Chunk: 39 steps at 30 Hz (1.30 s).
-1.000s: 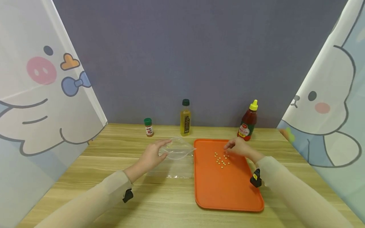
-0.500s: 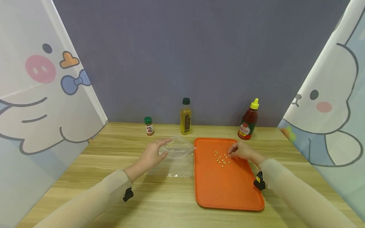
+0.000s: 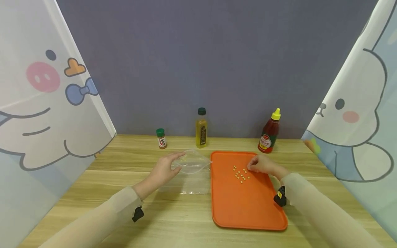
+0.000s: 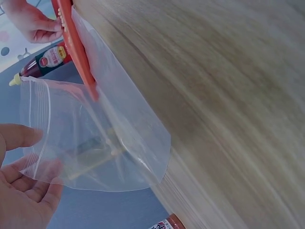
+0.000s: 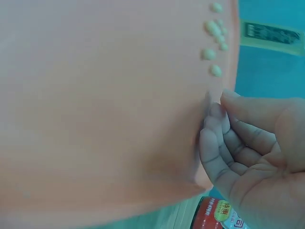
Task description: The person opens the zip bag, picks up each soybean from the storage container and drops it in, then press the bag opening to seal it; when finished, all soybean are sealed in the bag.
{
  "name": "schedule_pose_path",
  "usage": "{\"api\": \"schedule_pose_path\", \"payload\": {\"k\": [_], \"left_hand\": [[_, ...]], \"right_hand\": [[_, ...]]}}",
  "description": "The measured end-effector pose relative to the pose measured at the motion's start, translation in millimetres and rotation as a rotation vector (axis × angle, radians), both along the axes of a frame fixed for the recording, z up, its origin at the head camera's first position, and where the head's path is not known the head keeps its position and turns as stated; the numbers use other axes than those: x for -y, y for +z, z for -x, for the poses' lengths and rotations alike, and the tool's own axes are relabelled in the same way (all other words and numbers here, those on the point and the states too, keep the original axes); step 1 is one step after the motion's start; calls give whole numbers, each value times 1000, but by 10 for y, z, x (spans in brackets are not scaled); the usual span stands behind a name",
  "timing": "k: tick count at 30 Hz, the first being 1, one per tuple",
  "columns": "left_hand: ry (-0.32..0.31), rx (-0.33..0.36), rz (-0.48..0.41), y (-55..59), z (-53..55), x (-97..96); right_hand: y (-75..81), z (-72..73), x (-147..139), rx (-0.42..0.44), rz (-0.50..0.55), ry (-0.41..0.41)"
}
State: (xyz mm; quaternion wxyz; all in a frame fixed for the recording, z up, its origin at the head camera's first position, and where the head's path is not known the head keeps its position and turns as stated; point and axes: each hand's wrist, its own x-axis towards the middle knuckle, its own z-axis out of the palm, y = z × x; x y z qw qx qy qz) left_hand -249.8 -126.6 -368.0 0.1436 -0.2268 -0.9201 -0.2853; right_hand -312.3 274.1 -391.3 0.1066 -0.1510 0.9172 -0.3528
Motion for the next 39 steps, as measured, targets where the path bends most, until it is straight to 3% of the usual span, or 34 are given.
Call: {"api": "schedule_pose_path", "payload": {"k": [5, 12, 26, 33, 39], "left_hand": [[-3, 1, -9, 2, -2, 0], [7, 3, 0, 1, -8, -1], [10, 17, -9, -9, 9, -16], [10, 11, -4, -11, 8, -15], [11, 13, 1, -8, 5, -25]], "right_hand": [[71, 25, -8, 42, 103, -31], [128, 76, 81, 38, 154, -78], [314, -19, 498, -66, 204, -30], [437, -59, 693, -88, 198, -39], [502, -73, 894, -70, 283, -6]]}}
